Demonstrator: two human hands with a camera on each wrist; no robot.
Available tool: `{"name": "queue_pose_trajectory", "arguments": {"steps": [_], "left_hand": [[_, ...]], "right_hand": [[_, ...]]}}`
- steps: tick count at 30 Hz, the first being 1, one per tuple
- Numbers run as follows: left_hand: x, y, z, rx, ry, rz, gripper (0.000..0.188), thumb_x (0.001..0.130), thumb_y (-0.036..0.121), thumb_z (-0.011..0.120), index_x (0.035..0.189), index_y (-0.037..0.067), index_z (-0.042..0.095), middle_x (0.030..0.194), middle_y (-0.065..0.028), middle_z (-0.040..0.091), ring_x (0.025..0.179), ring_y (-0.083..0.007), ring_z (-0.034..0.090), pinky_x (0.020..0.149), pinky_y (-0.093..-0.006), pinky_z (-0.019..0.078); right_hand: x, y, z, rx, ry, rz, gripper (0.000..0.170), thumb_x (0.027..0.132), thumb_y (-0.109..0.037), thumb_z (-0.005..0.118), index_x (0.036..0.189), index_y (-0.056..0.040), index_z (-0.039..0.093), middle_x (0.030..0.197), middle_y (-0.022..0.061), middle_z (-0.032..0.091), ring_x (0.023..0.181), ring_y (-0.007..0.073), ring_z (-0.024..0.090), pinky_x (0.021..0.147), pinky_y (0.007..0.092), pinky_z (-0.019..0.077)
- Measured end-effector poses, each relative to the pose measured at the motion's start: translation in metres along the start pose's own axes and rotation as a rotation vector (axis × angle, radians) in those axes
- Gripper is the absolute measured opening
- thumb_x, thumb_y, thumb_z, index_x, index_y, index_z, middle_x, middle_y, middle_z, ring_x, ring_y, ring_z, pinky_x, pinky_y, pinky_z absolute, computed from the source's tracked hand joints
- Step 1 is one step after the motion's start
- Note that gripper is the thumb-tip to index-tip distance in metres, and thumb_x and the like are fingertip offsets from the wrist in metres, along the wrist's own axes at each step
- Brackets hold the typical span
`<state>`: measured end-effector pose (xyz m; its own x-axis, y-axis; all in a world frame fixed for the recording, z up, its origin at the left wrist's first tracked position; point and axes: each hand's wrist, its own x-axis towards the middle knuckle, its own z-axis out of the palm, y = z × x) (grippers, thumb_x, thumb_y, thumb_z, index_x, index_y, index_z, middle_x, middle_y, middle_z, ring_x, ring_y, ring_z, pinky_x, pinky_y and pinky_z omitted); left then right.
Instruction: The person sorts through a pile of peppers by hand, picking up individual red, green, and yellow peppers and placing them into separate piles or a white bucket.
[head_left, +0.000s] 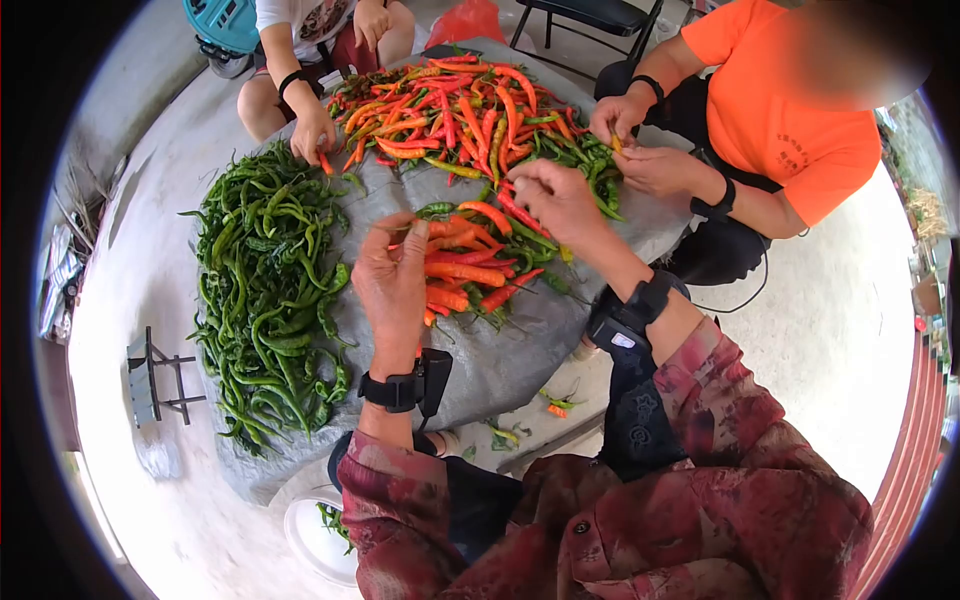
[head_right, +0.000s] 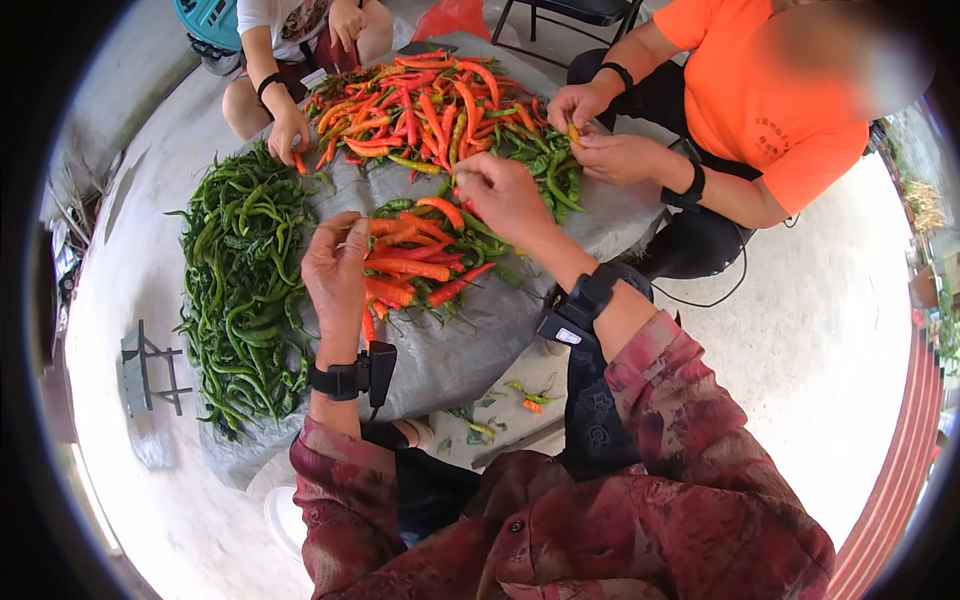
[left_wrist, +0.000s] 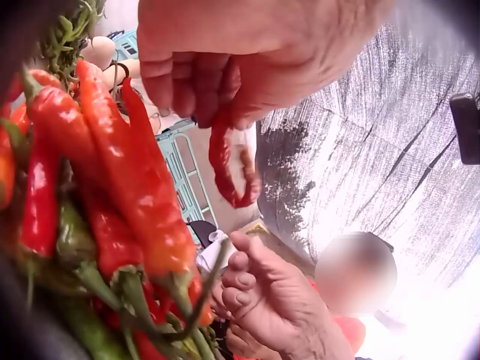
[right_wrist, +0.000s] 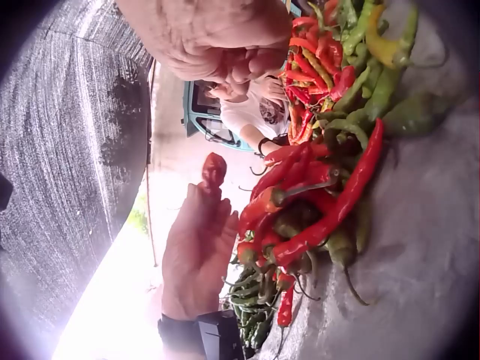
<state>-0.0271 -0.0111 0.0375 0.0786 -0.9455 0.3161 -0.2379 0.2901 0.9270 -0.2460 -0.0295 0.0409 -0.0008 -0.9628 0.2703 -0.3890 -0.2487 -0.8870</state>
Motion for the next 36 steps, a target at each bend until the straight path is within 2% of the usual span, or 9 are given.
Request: {"name": "queue_pose_trajectory", "arguments": {"steps": [2,4,7,17,19,25,28,34,36], "left_hand": [[-0.002,-0.01,0.003,0.042,-0.055,-0.006,0.024,0.087,0.015,0.063,0.103,-0.003,0.06,0.088,-0.0051,0.062,0.08,-0.0118,0.057,0.073,-0.0258,0.0466],[-0.009,-0.001,0.007,0.359,-0.027,0.187,0.036,0.083,0.02,0.066,0.108,-0.004,0.055,0.097,-0.0166,0.06,0.097,-0.0296,0.054,0.084,-0.0375,0.0421],[-0.011,-0.002,0.008,0.408,-0.014,0.146,0.043,0.084,0.02,0.065,0.115,-0.005,0.049,0.106,-0.0191,0.054,0.105,-0.0326,0.047,0.089,-0.0395,0.0382],[-0.011,0.002,-0.006,0.319,0.198,0.247,0.034,0.087,0.019,0.061,0.112,0.0,0.049,0.103,-0.0117,0.054,0.095,-0.0231,0.053,0.085,-0.0345,0.0424],[-0.016,0.015,-0.005,0.301,0.099,0.346,0.032,0.087,0.014,0.061,0.112,0.0,0.048,0.1,-0.0102,0.056,0.086,-0.0197,0.055,0.078,-0.0312,0.0445],[-0.023,0.029,0.008,0.011,0.044,0.141,0.029,0.084,0.009,0.062,0.11,0.001,0.052,0.091,-0.0118,0.061,0.074,-0.0217,0.058,0.074,-0.0321,0.0455],[-0.019,0.01,0.007,0.124,-0.069,0.227,0.023,0.089,0.012,0.059,0.108,0.001,0.056,0.089,-0.0082,0.065,0.08,-0.013,0.06,0.072,-0.0244,0.0472],[-0.019,0.013,0.006,0.08,-0.136,0.275,0.018,0.083,0.005,0.063,0.101,0.004,0.061,0.088,-0.0088,0.066,0.077,-0.0206,0.062,0.074,-0.0286,0.048],[-0.021,0.011,0.009,0.052,-0.148,0.287,0.018,0.084,0.005,0.062,0.102,0.004,0.061,0.09,-0.0094,0.066,0.08,-0.0198,0.062,0.074,-0.0285,0.048]], "right_hand": [[-0.001,0.009,0.007,-0.189,-0.087,-0.027,0.023,0.088,-0.018,0.058,0.103,-0.0009,0.058,0.078,0.0081,0.064,0.064,0.0165,0.058,0.057,0.0283,0.0459],[-0.004,0.016,0.016,-0.568,-0.209,-0.096,0.03,0.08,-0.02,0.063,0.104,-0.0033,0.057,0.083,0.0164,0.063,0.078,0.0336,0.062,0.068,0.0399,0.0479],[-0.007,0.03,0.024,-0.696,-0.112,-0.248,0.034,0.077,-0.02,0.063,0.107,-0.0047,0.056,0.082,0.0161,0.064,0.08,0.0354,0.061,0.07,0.0417,0.0473],[-0.001,0.004,0.02,-0.418,-0.067,0.099,0.036,0.072,-0.01,0.059,0.108,-0.0034,0.058,0.085,0.015,0.065,0.077,0.0284,0.064,0.071,0.0357,0.05],[-0.009,0.0,0.019,0.093,-0.043,0.043,0.035,0.076,-0.009,0.059,0.11,-0.002,0.058,0.086,0.0079,0.066,0.074,0.0151,0.062,0.069,0.0282,0.0491],[-0.032,-0.028,0.022,0.26,-0.33,0.055,0.029,0.079,-0.005,0.06,0.108,-0.002,0.059,0.089,0.0036,0.065,0.076,0.0052,0.058,0.068,0.0234,0.0478],[-0.033,-0.033,0.024,0.148,-0.378,0.003,0.027,0.078,-0.004,0.059,0.105,-0.0021,0.059,0.088,0.0045,0.065,0.075,0.0078,0.059,0.067,0.0237,0.0481],[-0.034,-0.022,0.027,0.097,-0.4,-0.027,0.029,0.079,-0.012,0.066,0.104,-0.001,0.059,0.086,0.01,0.064,0.07,0.0169,0.061,0.064,0.0311,0.0482],[-0.035,-0.018,0.029,-0.022,-0.316,-0.341,0.027,0.08,-0.016,0.066,0.102,-0.002,0.059,0.082,0.0113,0.062,0.073,0.0256,0.062,0.064,0.0352,0.0475]]}}
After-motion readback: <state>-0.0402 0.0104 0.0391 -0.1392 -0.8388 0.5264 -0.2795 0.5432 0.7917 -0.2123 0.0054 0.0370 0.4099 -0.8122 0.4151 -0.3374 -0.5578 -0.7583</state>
